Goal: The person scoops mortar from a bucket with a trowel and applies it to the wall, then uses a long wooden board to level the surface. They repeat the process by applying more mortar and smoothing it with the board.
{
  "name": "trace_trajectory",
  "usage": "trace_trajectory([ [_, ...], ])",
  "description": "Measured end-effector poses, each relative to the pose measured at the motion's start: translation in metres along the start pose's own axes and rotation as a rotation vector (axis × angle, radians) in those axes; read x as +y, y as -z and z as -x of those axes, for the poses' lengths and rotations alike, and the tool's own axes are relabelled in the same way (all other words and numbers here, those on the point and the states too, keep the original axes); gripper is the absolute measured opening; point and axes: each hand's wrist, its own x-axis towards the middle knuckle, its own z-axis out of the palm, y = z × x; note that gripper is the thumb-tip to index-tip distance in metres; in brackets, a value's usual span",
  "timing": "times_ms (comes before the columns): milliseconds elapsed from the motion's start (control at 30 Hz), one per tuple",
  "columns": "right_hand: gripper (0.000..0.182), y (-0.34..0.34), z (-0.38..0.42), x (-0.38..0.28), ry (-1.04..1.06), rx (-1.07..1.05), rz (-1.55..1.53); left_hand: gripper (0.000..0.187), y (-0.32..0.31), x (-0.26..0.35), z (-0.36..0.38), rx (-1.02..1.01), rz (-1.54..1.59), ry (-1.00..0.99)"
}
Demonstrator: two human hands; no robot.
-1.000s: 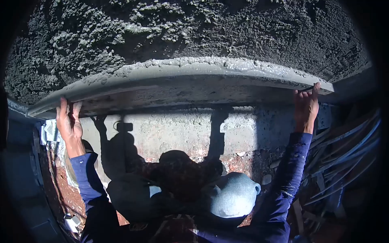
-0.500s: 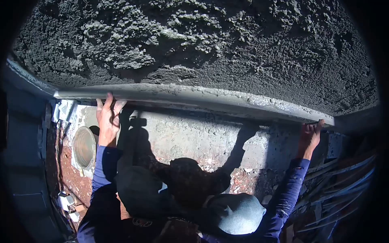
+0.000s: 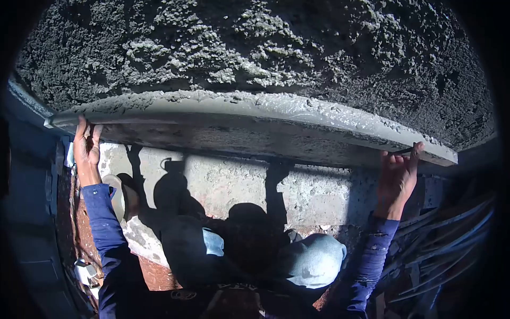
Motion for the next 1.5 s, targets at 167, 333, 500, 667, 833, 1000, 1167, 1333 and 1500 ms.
trace_trajectory([
  [167,0.03,0.007,0.016,0.034,-0.099,0.061,0.02,0.041,0.051,-0.042,-0.01,0.05,-0.012,0.082],
  [333,0.046,0.108,-0.064,0.004,-0.015,0.033,0.078,0.048,-0.032,-0.08,0.063,-0.093,-0.02,0.059],
  [500,0.048,0.166,-0.14,-0.071,0.126,0.056,0.081,0.062,-0.155,-0.064,0.131,-0.134,0.09,-0.025],
  [667,0.042,0.132,-0.148,-0.122,0.177,0.076,0.083,0.02,-0.137,0.002,0.084,-0.117,0.12,-0.033],
  [833,0.036,-0.012,-0.026,-0.064,0.202,-0.033,0.014,0.027,-0.022,0.032,-0.005,-0.104,0.057,0.024],
  [1000,0.05,-0.024,0.017,0.002,0.059,-0.026,0.125,0.03,0.045,0.012,-0.035,0.005,-0.043,0.114],
  [1167,0.041,0.031,-0.01,0.014,0.031,0.005,0.113,0.036,0.025,-0.04,0.005,0.031,-0.015,0.144],
  [1333,0.038,0.124,-0.1,-0.046,0.088,0.061,0.133,0.046,-0.112,-0.049,0.101,0.02,0.055,-0.013],
  [1500,0.042,0.138,-0.162,-0.136,0.193,-0.015,0.008,0.059,-0.171,0.001,0.103,-0.072,0.076,-0.186],
])
